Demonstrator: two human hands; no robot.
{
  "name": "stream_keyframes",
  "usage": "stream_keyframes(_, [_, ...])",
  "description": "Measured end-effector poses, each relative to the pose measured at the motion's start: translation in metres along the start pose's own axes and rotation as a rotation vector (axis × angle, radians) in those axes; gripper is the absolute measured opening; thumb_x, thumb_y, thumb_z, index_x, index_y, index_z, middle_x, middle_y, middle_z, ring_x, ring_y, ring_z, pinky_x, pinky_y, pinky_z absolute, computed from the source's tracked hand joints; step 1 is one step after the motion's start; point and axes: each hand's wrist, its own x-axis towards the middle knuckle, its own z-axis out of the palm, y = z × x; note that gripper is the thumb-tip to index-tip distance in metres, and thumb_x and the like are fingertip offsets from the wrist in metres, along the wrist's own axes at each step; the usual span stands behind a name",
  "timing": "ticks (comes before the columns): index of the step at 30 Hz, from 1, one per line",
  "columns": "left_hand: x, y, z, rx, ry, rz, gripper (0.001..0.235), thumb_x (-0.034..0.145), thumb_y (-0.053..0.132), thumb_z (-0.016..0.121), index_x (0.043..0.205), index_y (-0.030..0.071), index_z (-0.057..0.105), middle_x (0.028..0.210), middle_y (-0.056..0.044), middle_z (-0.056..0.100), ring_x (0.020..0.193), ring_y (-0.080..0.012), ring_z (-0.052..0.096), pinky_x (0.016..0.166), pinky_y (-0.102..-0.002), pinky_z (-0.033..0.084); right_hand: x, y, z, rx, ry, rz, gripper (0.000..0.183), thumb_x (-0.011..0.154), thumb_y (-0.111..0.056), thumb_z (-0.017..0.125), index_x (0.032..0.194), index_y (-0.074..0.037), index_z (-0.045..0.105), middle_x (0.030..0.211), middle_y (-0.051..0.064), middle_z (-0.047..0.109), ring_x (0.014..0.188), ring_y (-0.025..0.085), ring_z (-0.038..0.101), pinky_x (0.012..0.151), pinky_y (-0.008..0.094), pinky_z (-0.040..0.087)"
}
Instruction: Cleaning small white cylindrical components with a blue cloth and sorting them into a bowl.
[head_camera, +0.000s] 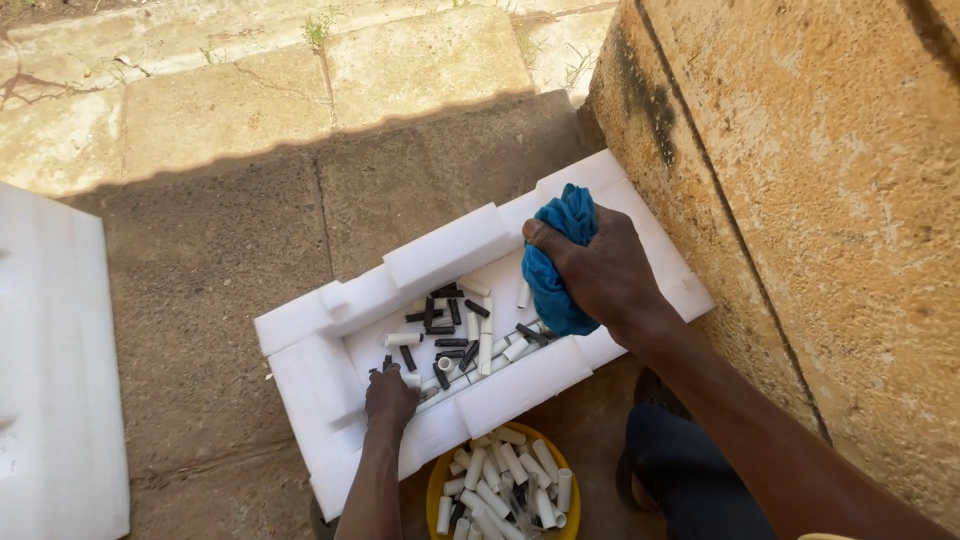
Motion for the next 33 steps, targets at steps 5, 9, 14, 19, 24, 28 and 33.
stream_keyframes(5, [0.017,0.009,0.046,0.343,-0.061,0.065,0.043,0.081,0.017,0.080,0.118,-0.003,0.069,0.113,-0.027,0.062,0.106,-0.0440,0.070,0.084,-0.053,0.064,0.008,0.008,-0.002,-0.082,-0.003,-0.052,0.032,0.099,-0.043,0.071,0.085,-0.020,0.054,0.063,0.002,0.054,0.059,0.018,0.060,0.074,0.045,0.061])
stream_keyframes(9, [0.011,0.021,0.028,0.397,-0.091,0.138,0.024,0.081,0.016,0.077,0.102,0.004,0.077,0.092,-0.019,0.073,0.091,-0.0370,0.077,0.075,-0.047,0.063,-0.001,-0.002,-0.006,-0.037,-0.012,-0.028,0.031,0.099,-0.037,0.072,0.081,-0.021,0.052,0.060,-0.002,0.051,0.056,0.014,0.057,0.070,0.039,0.060])
stream_keyframes(14, [-0.044,0.092,-0.064,-0.023,-0.020,0.049,0.042,0.091,0.028,0.071,0.107,-0.011,0.073,0.091,-0.029,0.075,0.092,-0.0445,0.077,0.075,-0.052,0.061,0.000,0.001,-0.004,-0.010,-0.014,-0.043,0.030,0.099,-0.037,0.072,0.081,-0.022,0.053,0.059,-0.002,0.052,0.056,0.014,0.057,0.069,0.038,0.059])
stream_keyframes(19, [-0.022,0.141,-0.025,-0.049,-0.046,0.146,0.035,0.090,0.023,0.070,0.105,-0.009,0.075,0.085,-0.027,0.074,0.087,-0.0437,0.077,0.070,-0.050,0.061,-0.004,-0.003,0.000,-0.010,-0.012,-0.046,0.032,0.098,-0.038,0.073,0.080,-0.021,0.053,0.058,0.000,0.052,0.055,0.015,0.056,0.068,0.039,0.059])
stream_keyframes(24, [0.007,0.145,0.058,0.006,-0.093,0.157,0.025,0.085,0.014,0.075,0.099,-0.006,0.073,0.085,-0.022,0.074,0.088,-0.0395,0.076,0.071,-0.048,0.062,-0.003,-0.003,-0.001,-0.018,-0.004,-0.046,0.032,0.098,-0.037,0.072,0.078,-0.022,0.053,0.056,-0.002,0.053,0.053,0.013,0.055,0.066,0.036,0.058])
stream_keyframes(28, [-0.005,0.165,0.061,0.085,-0.123,0.173,0.021,0.089,0.011,0.074,0.099,-0.008,0.073,0.090,-0.024,0.076,0.092,-0.0357,0.076,0.074,-0.046,0.062,-0.005,0.001,-0.003,-0.002,-0.013,-0.054,0.032,0.097,-0.037,0.073,0.077,-0.023,0.053,0.056,-0.002,0.053,0.053,0.013,0.057,0.065,0.036,0.058])
stream_keyframes(33, [0.000,0.148,0.047,-0.099,-0.027,0.191,0.024,0.086,0.018,0.075,0.090,-0.005,0.072,0.081,-0.024,0.073,0.082,-0.0361,0.077,0.064,-0.045,0.062,0.000,0.000,-0.006,-0.003,-0.005,-0.069,0.032,0.097,-0.036,0.073,0.077,-0.023,0.052,0.055,-0.002,0.053,0.051,0.013,0.056,0.063,0.035,0.058])
